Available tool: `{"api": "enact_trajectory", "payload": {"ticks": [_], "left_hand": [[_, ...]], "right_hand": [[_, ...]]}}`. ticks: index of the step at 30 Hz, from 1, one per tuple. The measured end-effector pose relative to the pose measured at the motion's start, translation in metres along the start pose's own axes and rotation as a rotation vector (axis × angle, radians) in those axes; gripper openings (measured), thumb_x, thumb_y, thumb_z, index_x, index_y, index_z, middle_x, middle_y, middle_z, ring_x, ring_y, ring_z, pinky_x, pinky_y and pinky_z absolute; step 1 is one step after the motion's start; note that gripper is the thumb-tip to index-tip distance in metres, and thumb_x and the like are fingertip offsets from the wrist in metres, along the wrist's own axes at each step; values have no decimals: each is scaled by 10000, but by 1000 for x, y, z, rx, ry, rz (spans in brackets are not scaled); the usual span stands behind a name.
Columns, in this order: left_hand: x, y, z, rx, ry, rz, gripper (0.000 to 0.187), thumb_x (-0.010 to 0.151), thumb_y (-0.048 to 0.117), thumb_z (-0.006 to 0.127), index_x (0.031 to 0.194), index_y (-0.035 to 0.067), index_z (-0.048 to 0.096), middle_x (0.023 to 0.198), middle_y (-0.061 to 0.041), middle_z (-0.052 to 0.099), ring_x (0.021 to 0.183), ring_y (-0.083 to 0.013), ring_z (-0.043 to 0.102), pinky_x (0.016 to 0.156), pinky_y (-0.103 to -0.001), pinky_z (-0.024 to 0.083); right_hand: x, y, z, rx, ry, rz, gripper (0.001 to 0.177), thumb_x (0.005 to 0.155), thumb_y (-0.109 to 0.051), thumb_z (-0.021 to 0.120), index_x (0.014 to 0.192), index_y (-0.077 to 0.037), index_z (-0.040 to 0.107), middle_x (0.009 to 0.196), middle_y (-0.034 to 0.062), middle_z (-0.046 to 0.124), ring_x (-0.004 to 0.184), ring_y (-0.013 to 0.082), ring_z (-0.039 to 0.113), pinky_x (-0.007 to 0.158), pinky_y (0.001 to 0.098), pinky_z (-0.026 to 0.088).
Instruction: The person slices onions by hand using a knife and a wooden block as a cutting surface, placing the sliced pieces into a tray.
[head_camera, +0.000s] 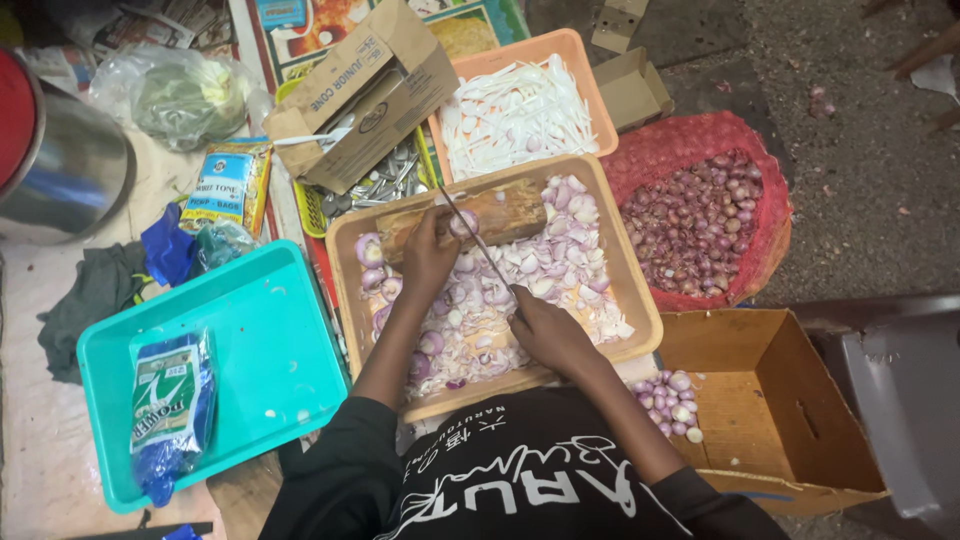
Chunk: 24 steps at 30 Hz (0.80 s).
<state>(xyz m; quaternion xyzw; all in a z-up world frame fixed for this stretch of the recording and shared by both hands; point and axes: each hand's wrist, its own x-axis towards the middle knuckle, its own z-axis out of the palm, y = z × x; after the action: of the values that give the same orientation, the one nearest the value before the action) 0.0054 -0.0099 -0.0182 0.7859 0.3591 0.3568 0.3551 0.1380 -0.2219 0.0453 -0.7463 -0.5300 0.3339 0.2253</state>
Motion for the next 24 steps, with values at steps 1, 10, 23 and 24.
{"api": "enact_trajectory", "payload": {"ticks": [1, 10, 23, 24], "left_hand": [[1, 0, 0, 6, 6, 10, 483, 811, 26, 771, 1257, 29, 588, 1173, -177, 741, 1098, -321, 739, 940, -375, 579], [11, 5, -5, 9, -24, -37, 435, 775, 28, 784, 1158, 11, 578, 1075, -170, 747, 1053, -287, 752, 915, -369, 591], [8, -5, 9, -92, -78, 30, 470, 793, 30, 758, 1212, 35, 544, 1201, -194, 687, 1209, -354, 658, 990, -422, 516], [10, -5, 12, -124, -71, 48, 474, 786, 48, 759, 1204, 32, 537, 1184, -194, 685, 1194, -358, 663, 986, -430, 516]], "right_hand": [[-1, -2, 1, -30, 0, -10, 522, 963, -290, 550, 1414, -51, 440, 1090, 244, 681, 1028, 431, 652, 873, 526, 505], [16, 5, 40, -199, -11, 92, 303, 1022, -218, 468, 1242, -10, 447, 838, 280, 687, 792, 485, 679, 712, 588, 519], [78, 38, 70, 345, 24, -67, 318, 1006, -221, 548, 1228, -31, 424, 880, 284, 675, 813, 475, 675, 703, 540, 523], [77, 37, 71, 442, 17, -62, 306, 1010, -230, 564, 1225, -40, 456, 897, 290, 655, 818, 484, 657, 699, 540, 529]]}}
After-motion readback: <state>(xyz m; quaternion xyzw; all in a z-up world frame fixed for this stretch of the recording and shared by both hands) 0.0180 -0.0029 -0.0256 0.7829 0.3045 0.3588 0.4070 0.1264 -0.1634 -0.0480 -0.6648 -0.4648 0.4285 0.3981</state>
